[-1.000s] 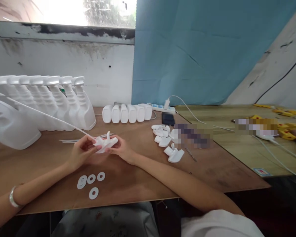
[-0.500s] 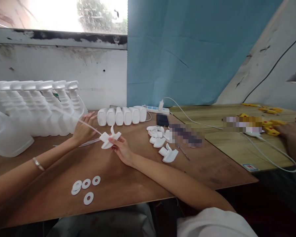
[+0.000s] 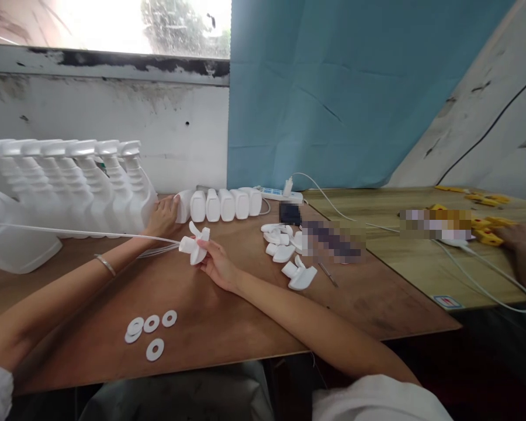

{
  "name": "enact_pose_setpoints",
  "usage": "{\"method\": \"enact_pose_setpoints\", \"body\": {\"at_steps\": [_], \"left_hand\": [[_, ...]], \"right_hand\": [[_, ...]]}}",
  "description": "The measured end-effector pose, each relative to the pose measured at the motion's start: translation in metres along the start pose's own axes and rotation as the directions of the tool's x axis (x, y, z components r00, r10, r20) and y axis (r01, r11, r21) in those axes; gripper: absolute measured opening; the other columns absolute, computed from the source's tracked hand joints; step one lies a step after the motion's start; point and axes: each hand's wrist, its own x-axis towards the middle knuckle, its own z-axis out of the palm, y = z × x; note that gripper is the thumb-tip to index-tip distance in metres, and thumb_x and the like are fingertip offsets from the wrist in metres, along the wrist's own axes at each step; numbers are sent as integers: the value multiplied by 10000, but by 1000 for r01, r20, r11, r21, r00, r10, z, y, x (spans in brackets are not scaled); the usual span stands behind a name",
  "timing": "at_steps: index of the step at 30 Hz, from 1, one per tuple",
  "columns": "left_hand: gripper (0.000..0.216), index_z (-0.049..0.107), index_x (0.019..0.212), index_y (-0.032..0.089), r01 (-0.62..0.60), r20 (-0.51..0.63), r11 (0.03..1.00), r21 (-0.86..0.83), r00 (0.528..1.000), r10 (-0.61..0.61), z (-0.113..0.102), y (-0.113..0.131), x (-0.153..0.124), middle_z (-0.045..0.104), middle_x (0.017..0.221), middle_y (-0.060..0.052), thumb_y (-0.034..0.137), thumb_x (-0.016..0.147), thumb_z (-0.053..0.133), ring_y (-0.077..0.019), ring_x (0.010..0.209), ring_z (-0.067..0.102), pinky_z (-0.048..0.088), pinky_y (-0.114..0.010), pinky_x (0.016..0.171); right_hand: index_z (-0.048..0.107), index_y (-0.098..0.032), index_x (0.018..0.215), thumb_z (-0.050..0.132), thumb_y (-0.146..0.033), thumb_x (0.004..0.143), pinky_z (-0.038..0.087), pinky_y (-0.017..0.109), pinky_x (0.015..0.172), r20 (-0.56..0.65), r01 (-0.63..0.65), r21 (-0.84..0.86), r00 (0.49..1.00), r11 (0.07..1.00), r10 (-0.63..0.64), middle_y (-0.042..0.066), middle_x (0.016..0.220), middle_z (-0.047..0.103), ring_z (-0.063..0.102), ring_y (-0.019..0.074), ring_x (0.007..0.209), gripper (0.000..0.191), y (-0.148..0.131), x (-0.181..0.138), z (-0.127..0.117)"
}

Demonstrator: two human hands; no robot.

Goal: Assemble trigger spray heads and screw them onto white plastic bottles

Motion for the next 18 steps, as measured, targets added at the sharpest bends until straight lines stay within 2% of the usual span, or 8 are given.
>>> {"method": "enact_pose_setpoints", "body": {"at_steps": [4,7,10,12,14,16,18], "left_hand": [[752,300,1270,6,-17,-57,995,-97,998,11,-17,-3,-19,385,1259,-257,338,656,580,-382,1124,397,308,-440,909],[858,238,1288,48,-77,-122,970,-230,991,50,-42,-3,-39,327,1310,-246,419,624,634,-369,1185,348,302,-445,949],[923,210,1294,108,-58,-166,923,-381,986,-6,-74,-3,-56,333,1301,-211,430,574,690,-335,1199,346,339,-431,950],[947,231,1281,131,17,-188,881,-474,975,-120,-93,-5,-66,349,1276,-184,421,528,726,-316,1188,359,362,-416,943],[942,273,1253,139,133,-195,806,-577,936,-294,-107,-10,-75,357,1257,-164,398,486,754,-300,1146,402,386,-408,926],[869,310,1217,147,227,-167,659,-717,862,-479,-114,-19,-82,361,1252,-149,369,502,753,-268,1084,457,422,-391,889],[715,360,1160,155,248,-111,448,-859,764,-636,-115,-30,-87,385,1229,-129,354,570,713,-227,1030,492,456,-356,844]], "right_hand": [[600,-172,912,563,-316,721,449,203,576,27,-24,34,999,999,23,-2,756,629,543,82,594,241,-1,0,0],[589,-163,871,509,-335,737,473,220,625,13,-40,40,999,998,39,21,720,640,583,107,631,233,-3,-2,0],[583,-161,843,472,-335,751,486,219,627,-19,-56,24,998,998,56,40,708,654,602,113,622,226,-5,-2,1],[582,-160,835,465,-340,759,488,203,591,-49,-54,22,997,998,55,39,693,654,597,103,579,229,-6,-2,-1],[585,-156,824,473,-356,760,483,187,539,-106,-31,27,994,999,34,31,660,646,581,91,527,238,-9,0,-4],[585,-150,806,508,-371,748,476,178,495,-181,38,30,983,999,-32,23,633,639,564,83,492,241,-14,3,-9],[582,-148,786,571,-358,715,471,170,465,-261,176,18,951,984,-165,11,622,635,556,79,488,221,-21,8,-16]]}}
